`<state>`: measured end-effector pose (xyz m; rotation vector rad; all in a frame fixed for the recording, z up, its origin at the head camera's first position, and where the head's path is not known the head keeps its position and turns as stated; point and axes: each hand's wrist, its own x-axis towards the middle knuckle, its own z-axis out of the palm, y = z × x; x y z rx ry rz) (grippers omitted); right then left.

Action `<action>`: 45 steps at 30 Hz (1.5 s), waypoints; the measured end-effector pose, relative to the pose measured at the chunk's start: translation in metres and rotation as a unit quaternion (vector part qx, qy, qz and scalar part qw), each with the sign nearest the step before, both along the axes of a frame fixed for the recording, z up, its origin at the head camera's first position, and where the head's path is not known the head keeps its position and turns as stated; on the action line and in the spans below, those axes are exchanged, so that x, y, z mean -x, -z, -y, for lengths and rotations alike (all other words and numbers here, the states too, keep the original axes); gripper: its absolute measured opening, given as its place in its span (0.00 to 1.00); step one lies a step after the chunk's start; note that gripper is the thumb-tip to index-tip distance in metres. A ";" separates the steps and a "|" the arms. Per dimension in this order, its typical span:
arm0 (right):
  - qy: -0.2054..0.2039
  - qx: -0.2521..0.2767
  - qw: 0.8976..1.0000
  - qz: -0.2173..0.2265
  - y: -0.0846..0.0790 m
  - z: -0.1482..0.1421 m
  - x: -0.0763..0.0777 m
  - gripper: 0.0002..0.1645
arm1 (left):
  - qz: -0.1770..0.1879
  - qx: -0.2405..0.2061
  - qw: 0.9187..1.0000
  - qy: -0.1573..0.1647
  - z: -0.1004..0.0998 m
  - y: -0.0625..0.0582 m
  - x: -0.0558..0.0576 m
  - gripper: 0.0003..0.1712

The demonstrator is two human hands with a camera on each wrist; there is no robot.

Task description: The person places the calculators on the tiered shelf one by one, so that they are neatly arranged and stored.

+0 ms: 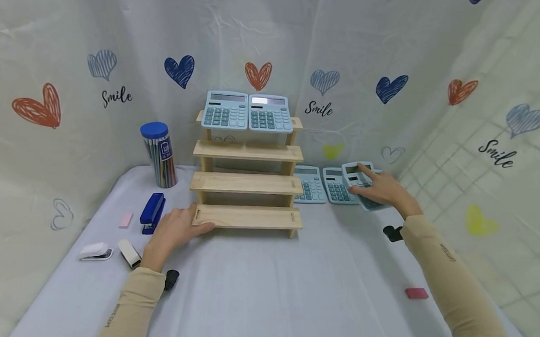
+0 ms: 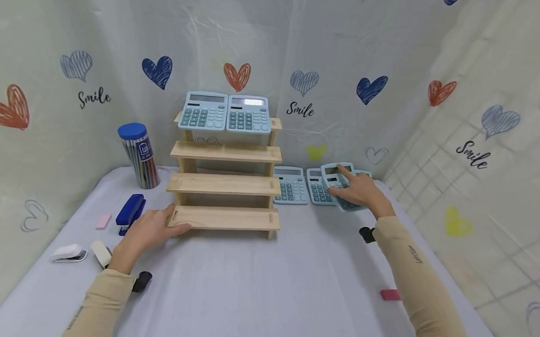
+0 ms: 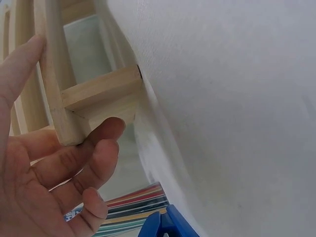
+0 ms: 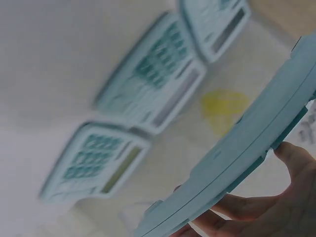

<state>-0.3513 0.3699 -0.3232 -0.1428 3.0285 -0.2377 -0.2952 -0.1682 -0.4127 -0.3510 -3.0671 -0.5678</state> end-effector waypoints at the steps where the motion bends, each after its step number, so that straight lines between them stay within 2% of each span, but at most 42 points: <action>1: -0.003 0.002 1.000 -0.002 -0.004 0.009 0.001 0.60 | 0.003 0.001 1.000 -0.002 0.000 0.000 0.000 0.55; 5: -0.017 0.008 1.000 -0.008 -0.019 0.049 0.003 0.61 | 0.008 0.004 1.000 -0.006 0.000 0.001 0.001 0.56; 10: -0.069 0.002 0.997 -0.030 -0.034 0.090 0.005 0.58 | 0.010 0.003 1.000 -0.005 -0.001 0.002 0.002 0.56; 23: -0.122 -0.032 0.991 -0.044 -0.060 0.162 0.020 0.55 | 0.014 0.002 1.000 -0.006 -0.001 0.002 0.001 0.57; 28: -0.134 -0.048 0.988 -0.057 -0.061 0.178 0.027 0.55 | 0.010 0.001 1.000 -0.003 -0.001 0.001 0.002 0.57; 34: -0.146 -0.035 0.986 -0.077 -0.054 0.197 0.037 0.55 | 0.009 0.004 1.000 -0.006 -0.001 0.001 0.002 0.58; 40: -0.129 -0.012 0.988 -0.082 -0.049 0.213 0.049 0.56 | 0.014 0.004 1.000 -0.009 -0.001 0.002 0.002 0.58; 45: -0.097 0.001 0.990 -0.103 -0.045 0.227 0.055 0.56 | 0.017 -0.001 1.000 -0.011 0.000 0.002 0.002 0.57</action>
